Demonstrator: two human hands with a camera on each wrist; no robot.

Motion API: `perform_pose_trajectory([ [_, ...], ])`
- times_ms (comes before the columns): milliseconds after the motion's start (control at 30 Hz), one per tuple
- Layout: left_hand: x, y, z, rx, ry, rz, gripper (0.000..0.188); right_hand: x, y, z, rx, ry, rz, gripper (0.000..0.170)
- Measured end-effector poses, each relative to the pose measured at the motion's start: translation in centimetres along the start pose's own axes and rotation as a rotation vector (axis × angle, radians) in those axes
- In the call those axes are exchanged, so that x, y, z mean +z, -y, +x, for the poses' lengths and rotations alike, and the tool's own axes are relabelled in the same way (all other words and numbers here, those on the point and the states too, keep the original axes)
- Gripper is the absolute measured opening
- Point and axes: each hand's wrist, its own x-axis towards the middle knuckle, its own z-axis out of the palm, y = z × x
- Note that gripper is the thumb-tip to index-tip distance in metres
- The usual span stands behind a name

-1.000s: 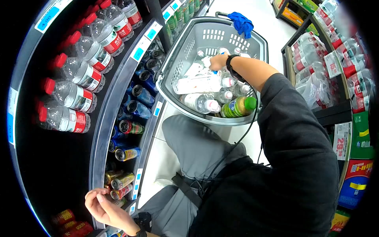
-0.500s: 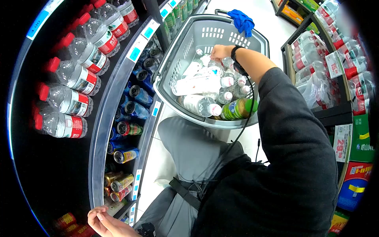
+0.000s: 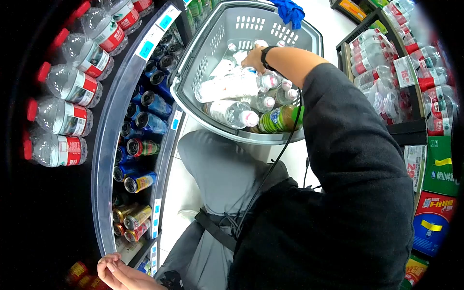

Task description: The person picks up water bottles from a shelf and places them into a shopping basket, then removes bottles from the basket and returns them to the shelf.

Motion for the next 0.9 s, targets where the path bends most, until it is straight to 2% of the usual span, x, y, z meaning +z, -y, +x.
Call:
perform_pose_trajectory([
  [67, 0.0, 0.0, 0.0, 0.029, 0.04, -0.007, 0.009, 0.3, -0.3, 0.0, 0.006, -0.057, 0.016, 0.08],
  [100, 0.0, 0.8, 0.0, 0.031, 0.019, -0.096, 0.014, 0.5, -0.8, 0.7, -0.002, -0.051, -0.001, 0.078],
  [200, -0.1, 2.8, 0.7, 0.032, 0.049, -0.201, 0.013, -0.6, -0.2, 0.5, -0.055, 0.025, -0.012, 0.073],
  [267, 0.8, 2.0, 0.4, 0.033, 0.013, -0.182, 0.012, -1.5, 0.4, -0.6, -0.083, 0.088, -0.07, 0.072],
  [300, 1.0, 1.8, 0.4, -0.003, 0.003, -0.136, 0.012, -1.6, 0.3, -1.4, -0.088, -0.03, -0.069, 0.067],
  [400, 1.1, 1.4, 0.3, -0.057, -0.008, -0.102, 0.012, -4.2, 2.0, -4.2, 0.0, 0.043, -0.054, 0.06],
  [500, 1.0, 1.9, 0.1, -0.018, 0.015, -0.133, 0.011, -4.0, 2.0, -4.5, -0.048, 0.028, -0.04, 0.059],
  [567, 0.8, 2.3, 0.0, -0.02, 0.033, -0.119, 0.011, -1.9, -0.1, -0.8, -0.065, 0.055, 0.003, 0.061],
  [633, 0.8, 2.0, -0.2, -0.023, 0.043, -0.105, 0.011, -2.0, -0.3, -0.9, -0.129, 0.082, 0.128, 0.066],
  [667, 0.9, 1.8, -0.2, -0.02, 0.05, -0.121, 0.01, -1.8, -0.5, -1.3, -0.051, 0.017, 0.094, 0.068],
  [767, 0.8, 1.5, -0.4, -0.013, 0.068, -0.123, 0.01, -1.2, -1.2, 0.0, -0.058, 0.043, 0.097, 0.071],
  [900, 0.4, 1.2, -0.8, 0.021, 0.09, -0.093, 0.009, -0.5, -1.5, 0.1, -0.15, -0.02, 0.202, 0.07],
])
